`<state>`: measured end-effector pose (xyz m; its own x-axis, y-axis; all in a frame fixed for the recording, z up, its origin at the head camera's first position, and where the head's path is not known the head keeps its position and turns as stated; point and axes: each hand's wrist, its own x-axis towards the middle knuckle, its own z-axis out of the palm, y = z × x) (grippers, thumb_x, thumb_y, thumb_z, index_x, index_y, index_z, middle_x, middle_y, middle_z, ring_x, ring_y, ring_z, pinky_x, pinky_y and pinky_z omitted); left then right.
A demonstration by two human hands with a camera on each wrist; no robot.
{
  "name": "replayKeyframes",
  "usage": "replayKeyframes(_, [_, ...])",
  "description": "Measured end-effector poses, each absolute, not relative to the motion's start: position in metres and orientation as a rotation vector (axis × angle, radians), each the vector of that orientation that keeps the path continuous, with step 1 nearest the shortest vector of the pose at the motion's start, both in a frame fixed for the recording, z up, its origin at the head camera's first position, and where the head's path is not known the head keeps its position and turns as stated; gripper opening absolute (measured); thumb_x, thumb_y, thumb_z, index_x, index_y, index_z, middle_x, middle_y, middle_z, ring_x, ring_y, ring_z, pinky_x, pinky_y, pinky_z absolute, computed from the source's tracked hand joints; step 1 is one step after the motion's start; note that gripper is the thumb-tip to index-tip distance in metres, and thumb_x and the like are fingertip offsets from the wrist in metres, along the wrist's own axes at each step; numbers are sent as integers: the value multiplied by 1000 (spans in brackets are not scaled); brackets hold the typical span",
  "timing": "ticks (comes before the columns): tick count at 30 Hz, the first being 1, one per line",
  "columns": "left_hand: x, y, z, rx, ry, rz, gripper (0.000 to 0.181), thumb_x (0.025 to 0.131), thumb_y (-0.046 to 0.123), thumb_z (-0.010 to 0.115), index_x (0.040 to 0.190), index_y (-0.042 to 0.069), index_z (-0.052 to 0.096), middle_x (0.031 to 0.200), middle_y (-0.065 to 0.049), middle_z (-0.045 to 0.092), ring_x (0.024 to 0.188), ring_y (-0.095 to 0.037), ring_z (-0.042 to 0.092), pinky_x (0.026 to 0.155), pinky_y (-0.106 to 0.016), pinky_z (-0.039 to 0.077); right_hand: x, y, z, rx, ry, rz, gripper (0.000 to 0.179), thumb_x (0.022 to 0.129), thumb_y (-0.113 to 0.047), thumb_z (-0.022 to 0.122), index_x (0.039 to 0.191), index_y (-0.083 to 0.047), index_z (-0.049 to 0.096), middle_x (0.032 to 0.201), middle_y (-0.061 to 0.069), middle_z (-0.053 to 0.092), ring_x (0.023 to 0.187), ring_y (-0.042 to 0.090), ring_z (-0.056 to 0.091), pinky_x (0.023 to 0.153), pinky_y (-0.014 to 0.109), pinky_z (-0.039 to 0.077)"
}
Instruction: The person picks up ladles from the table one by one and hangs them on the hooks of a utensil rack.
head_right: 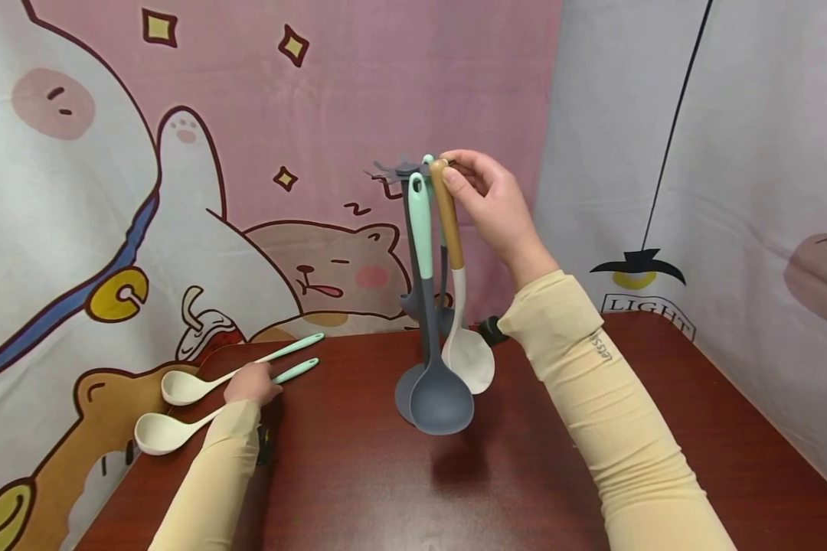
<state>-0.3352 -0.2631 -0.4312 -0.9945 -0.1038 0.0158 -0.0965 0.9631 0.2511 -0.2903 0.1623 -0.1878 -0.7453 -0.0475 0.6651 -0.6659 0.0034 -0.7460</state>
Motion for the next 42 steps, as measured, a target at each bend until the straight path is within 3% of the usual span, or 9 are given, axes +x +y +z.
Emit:
replayKeyframes(8, [-333,-269,-431,169,-3078,-393,13,87,1,60,95,0,70,109,-28,65,96,-44,63,71,-57,53,-290,162,-188,744,-1821,1799,32,100,-11,57,127,6,58,111,5,62,103,17,56,95,29,46])
replayKeyframes(16, [-335,-267,-433,173,-3061,-389,20,92,0,51,90,3,71,108,-27,66,95,-43,64,70,-57,53,-291,162,-188,743,-1824,1797,33,100,-12,58,127,6,58,112,5,62,104,17,56,97,30,46])
replayKeyframes(24, [-340,-261,-433,60,-2989,-395,18,86,-2,57,74,9,66,86,-17,67,79,-33,64,62,-51,52,-291,162,-188,735,-1823,1796,33,100,-12,58,128,6,58,111,5,62,103,18,56,96,30,46])
replayKeyframes(32, [-342,-233,-415,-75,-2905,-475,7,84,4,72,91,7,72,87,-11,68,79,-31,63,67,-48,52,-290,162,-188,735,-1826,1796,33,100,-12,58,127,6,58,111,5,62,103,17,56,96,29,46])
replayKeyframes(42, [-332,-185,-382,-267,-2700,-675,8,87,4,73,94,4,71,86,-11,68,82,-32,63,74,-48,51,-290,162,-187,727,-1835,1788,33,100,-12,58,128,5,58,113,5,61,105,17,56,95,29,46])
